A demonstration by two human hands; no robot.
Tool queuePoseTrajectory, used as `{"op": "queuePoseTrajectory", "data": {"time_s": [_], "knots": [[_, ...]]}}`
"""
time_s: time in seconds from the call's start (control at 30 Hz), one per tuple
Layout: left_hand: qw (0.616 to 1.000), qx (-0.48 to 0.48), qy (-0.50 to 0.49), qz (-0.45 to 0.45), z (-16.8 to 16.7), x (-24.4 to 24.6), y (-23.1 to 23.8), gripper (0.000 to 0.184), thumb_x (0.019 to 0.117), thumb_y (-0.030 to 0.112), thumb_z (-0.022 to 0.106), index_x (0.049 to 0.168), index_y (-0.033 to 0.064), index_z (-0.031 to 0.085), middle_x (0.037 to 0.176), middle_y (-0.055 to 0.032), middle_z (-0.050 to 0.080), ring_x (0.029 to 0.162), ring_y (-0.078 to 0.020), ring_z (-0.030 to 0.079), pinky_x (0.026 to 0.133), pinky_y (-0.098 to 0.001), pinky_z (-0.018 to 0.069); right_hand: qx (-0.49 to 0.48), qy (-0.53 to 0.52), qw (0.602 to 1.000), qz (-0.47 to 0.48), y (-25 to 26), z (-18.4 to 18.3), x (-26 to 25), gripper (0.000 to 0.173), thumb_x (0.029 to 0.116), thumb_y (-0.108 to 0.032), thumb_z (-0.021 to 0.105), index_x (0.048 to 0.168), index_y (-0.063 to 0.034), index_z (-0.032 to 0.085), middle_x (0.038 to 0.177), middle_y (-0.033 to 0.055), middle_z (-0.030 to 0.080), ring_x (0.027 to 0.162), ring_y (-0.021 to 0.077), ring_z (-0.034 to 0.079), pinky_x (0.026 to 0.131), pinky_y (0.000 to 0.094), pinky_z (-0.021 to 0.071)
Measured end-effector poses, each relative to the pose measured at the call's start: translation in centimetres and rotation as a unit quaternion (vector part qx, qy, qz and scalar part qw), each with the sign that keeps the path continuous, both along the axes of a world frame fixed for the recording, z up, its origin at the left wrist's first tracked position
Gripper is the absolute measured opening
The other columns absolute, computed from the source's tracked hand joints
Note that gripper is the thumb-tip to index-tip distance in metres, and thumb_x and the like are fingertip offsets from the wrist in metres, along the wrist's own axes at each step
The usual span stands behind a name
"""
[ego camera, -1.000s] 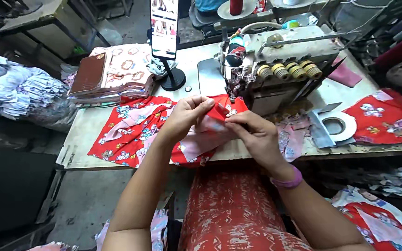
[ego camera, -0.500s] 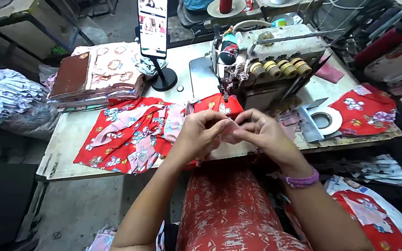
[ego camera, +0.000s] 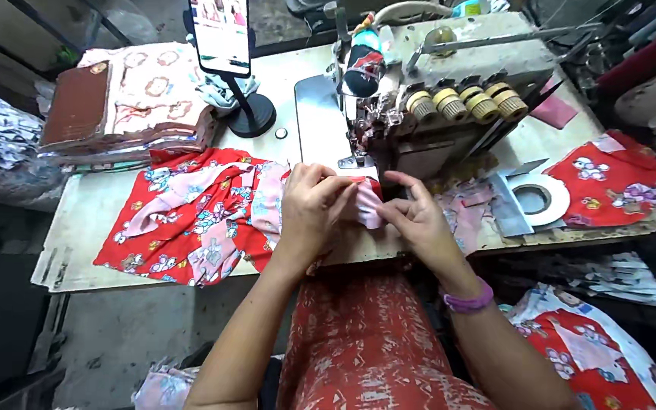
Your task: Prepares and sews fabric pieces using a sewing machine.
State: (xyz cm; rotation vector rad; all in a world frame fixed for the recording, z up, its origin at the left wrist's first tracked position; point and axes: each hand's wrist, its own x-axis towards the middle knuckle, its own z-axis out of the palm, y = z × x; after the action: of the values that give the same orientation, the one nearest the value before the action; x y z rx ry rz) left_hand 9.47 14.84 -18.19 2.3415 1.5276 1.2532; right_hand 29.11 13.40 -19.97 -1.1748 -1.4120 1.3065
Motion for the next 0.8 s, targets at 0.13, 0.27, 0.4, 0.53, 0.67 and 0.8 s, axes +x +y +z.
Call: {"op": "queuePoseTrajectory", "data": {"time_s": [0.13,0.27,0.4,0.53,0.67,0.8], "knots": [[1.0,0.007,0.009,-0.004,0.3,0.6,0.4,0.01,0.0925,0.013,0.072,0.092,0.0047,0.078,0.098,-0.0116,0.071,0.099,-0.0273,0.063,0.089,-0.0405,0.0489,0.044,-0.07,0.996,-0.021,0.9,-0.1,-0.3,0.052,0.0976,-0.012,0.067,0.146,-0.0063,0.049,0.089,0.0003,0.073,0.072,0.002,0.065,0.069,0.0217,0.0544],[1.0,-0.016,-0.001,-0.009,0.4,0.7,0.2,0.011,0.0941,0.01,0.07,0.094,0.0031,0.077,0.099,-0.0114,0.072,0.1,-0.0257,0.066,0.092,-0.0381,0.0509,0.05,-0.095,0.993,-0.058,1.5,-0.7,-0.4,0.015,0.0938,-0.011,0.072,0.107,-0.0037,0.072,0.086,-0.0012,0.073,0.073,-0.0023,0.065,0.069,0.0168,0.0538],[1.0,-0.016,-0.004,-0.008,0.7,0.8,-0.2,0.013,0.0965,0.009,0.067,0.097,0.0008,0.077,0.105,-0.0126,0.075,0.108,-0.0261,0.069,0.098,-0.0376,0.0527,0.12,-0.098,0.986,-0.064,1.4,-0.9,0.0,0.01,0.0899,-0.015,0.075,0.096,-0.0068,0.075,0.099,-0.0009,0.067,0.089,-0.0006,0.063,0.078,0.0167,0.0529],[1.0,-0.007,0.009,0.0,0.6,1.0,-0.1,0.013,0.0963,0.007,0.066,0.096,0.0,0.077,0.107,-0.0131,0.075,0.11,-0.0265,0.07,0.1,-0.0368,0.0532,0.134,-0.106,0.984,-0.053,1.8,-1.3,0.0,0.01,0.0886,-0.016,0.075,0.093,-0.0067,0.074,0.104,0.0014,0.07,0.098,0.0044,0.063,0.085,0.0226,0.0523],[1.0,-0.023,0.01,0.002,0.6,1.1,0.0,0.012,0.0951,0.007,0.067,0.095,-0.0003,0.077,0.108,-0.0132,0.075,0.11,-0.0274,0.069,0.098,-0.0375,0.0533,0.085,-0.094,0.991,-0.053,1.4,-1.1,-0.1,0.01,0.0897,-0.015,0.074,0.096,-0.0086,0.071,0.088,-0.0047,0.07,0.078,-0.0027,0.063,0.071,0.0167,0.0524],[0.999,-0.028,-0.012,0.007,0.7,1.2,0.2,0.011,0.094,0.007,0.069,0.094,0.0005,0.077,0.107,-0.0125,0.075,0.108,-0.0256,0.068,0.097,-0.0357,0.0533,0.089,-0.072,0.993,-0.036,1.2,-0.7,-0.3,0.039,0.0897,-0.008,0.073,0.125,-0.0106,0.056,0.087,-0.0041,0.07,0.074,-0.0008,0.065,0.068,0.0176,0.0544]]}}
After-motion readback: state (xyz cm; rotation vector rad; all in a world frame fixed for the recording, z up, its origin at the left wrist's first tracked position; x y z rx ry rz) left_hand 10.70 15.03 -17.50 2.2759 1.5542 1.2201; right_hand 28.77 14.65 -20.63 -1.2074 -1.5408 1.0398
